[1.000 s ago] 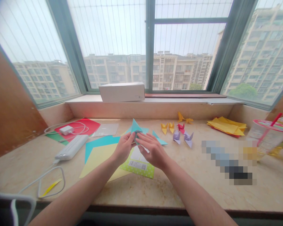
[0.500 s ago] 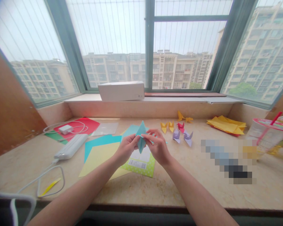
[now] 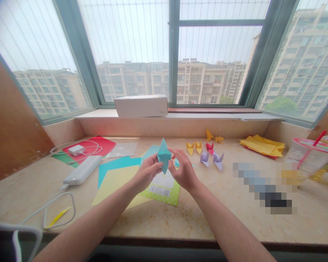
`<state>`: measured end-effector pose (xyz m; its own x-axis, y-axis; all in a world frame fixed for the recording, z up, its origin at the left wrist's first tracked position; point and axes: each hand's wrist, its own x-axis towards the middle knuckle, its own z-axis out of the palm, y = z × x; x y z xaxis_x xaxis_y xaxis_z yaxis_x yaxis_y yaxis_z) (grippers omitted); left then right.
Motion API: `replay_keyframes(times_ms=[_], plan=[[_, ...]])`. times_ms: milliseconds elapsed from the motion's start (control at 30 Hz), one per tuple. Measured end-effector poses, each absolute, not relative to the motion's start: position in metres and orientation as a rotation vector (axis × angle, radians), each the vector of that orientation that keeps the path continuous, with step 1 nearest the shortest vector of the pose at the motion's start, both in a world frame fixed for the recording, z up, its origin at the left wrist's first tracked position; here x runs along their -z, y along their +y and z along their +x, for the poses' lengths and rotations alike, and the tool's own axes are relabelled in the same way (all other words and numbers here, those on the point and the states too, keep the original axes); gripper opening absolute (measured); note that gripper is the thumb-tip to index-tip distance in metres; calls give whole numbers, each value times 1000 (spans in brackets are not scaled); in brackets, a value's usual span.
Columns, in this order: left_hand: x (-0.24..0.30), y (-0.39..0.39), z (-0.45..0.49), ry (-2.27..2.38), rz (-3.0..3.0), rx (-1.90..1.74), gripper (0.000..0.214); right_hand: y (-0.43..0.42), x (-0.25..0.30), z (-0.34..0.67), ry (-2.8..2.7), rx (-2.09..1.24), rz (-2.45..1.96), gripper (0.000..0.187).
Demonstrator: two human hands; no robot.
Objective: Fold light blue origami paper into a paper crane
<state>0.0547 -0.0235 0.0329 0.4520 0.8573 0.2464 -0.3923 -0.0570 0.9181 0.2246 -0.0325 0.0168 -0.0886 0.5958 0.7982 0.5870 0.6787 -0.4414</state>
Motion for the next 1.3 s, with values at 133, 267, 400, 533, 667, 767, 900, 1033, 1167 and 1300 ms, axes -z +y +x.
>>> replay_keyframes(times_ms=[133,267,400,533,667,767,900,1033,1167,1300], plan=[[-38,-23,54,424,1108,-1141,28,-31,-17,226,-1725,-46,-939,41],[-38,-21,53,448,955,-1177,22,-27,-13,229,-1801,-1,-917,30],[-36,-19,53,541,1013,-1179,23,-26,-10,230,-1888,108,-958,35],[-36,-18,51,582,1104,-1156,28,-30,-13,230,-1961,114,-1019,36],[-37,-16,49,616,1086,-1173,28,-34,-16,232,-2066,98,-1042,47],[-36,-15,49,651,1104,-1185,31,-33,-15,235,-2102,115,-1036,48],[-34,-15,49,713,1132,-1194,57,-30,-12,236,-2098,138,-1039,42],[-32,-15,48,751,1190,-1197,60,-30,-12,236,-2118,150,-1022,36],[-31,-14,47,792,1268,-1206,36,-29,-13,236,-2088,176,-978,27],[-31,-12,45,862,1328,-1231,27,-29,-13,237,-2069,172,-952,22]])
